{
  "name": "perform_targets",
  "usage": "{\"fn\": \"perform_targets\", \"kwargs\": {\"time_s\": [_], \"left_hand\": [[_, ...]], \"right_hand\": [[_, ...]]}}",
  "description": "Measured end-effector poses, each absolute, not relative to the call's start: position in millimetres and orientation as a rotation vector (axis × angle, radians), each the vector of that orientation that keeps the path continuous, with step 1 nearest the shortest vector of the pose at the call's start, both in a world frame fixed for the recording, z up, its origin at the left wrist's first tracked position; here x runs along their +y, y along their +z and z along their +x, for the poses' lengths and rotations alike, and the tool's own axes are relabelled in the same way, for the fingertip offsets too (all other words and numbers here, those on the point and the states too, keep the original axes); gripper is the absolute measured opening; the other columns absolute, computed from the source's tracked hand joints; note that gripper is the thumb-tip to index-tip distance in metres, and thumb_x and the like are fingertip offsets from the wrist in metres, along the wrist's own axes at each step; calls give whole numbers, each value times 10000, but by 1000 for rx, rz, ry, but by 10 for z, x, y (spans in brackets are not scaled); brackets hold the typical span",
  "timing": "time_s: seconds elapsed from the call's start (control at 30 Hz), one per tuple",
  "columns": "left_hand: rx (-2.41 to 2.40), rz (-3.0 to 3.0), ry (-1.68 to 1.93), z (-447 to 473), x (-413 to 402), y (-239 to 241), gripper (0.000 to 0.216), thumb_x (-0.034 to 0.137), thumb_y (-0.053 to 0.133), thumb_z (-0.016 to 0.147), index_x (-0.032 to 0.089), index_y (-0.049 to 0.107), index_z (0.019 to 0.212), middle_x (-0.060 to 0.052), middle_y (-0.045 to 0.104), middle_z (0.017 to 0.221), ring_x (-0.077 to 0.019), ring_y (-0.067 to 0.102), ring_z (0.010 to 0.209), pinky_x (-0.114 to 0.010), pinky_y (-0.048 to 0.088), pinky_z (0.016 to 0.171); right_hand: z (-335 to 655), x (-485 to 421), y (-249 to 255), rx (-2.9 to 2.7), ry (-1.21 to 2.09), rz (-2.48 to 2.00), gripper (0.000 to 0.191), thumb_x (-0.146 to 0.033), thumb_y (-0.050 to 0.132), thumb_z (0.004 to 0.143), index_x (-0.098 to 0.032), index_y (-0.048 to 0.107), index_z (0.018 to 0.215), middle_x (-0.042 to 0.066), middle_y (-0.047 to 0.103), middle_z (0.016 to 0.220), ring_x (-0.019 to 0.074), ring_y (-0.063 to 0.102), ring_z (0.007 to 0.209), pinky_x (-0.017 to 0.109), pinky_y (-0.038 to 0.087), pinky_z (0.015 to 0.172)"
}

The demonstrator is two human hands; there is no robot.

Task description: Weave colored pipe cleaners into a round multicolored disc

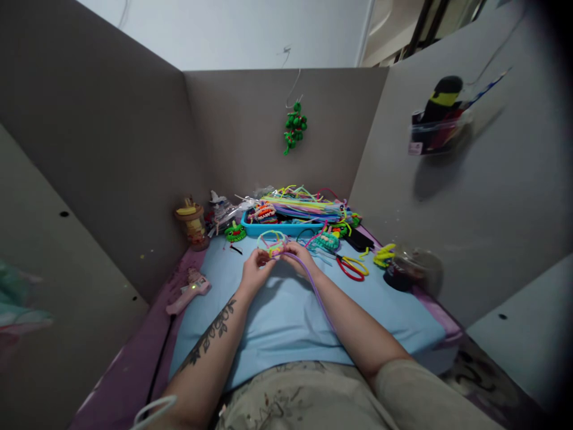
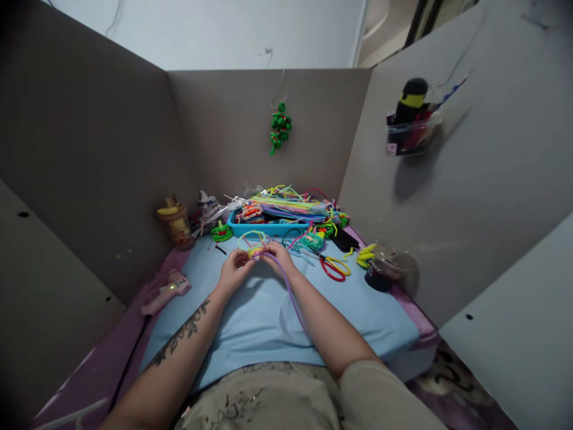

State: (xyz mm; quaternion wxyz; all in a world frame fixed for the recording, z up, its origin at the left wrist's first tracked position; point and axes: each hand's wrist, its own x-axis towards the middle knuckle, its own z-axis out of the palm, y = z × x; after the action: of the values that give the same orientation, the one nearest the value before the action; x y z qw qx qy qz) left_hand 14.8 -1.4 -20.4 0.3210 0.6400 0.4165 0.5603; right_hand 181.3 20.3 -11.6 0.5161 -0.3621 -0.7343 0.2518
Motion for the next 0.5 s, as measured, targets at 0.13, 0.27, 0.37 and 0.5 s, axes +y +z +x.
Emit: {"fn": "perform_targets", "kwargs": {"time_s": [0.13,0.27,0.37,0.5], "left_hand": [[1111,1621,1468,146,-2,-189,217,305,649,661,160,527,764,-9,601,712,-130,581,659,-238,444,618],[1069,1547,1457,141,26,-205,226,291,659,643,158,530,773,-12,621,724,-139,597,679,-231,443,620],[1073,1540,1450,139,48,-237,205,270,659,636,154,538,753,-9,617,695,-135,588,649,-224,430,597],[1046,1535,1462,137,65,-285,181,264,649,648,156,534,737,7,593,660,-112,558,596,-208,404,558]], "right_hand": [[1756,182,-139,-1726,593,-878,173,-337,627,717,-171,625,667,28,537,701,156,503,686,268,394,629],[1724,168,-142,-1706,596,-886,159,-315,629,713,-168,624,654,18,532,688,145,498,675,259,389,621],[1720,163,-140,-1689,634,-906,139,-305,623,712,-167,640,701,20,553,704,142,503,678,259,397,632],[1714,172,-177,-1658,672,-929,121,-287,613,705,-169,616,679,9,554,701,141,511,688,256,403,640]]}}
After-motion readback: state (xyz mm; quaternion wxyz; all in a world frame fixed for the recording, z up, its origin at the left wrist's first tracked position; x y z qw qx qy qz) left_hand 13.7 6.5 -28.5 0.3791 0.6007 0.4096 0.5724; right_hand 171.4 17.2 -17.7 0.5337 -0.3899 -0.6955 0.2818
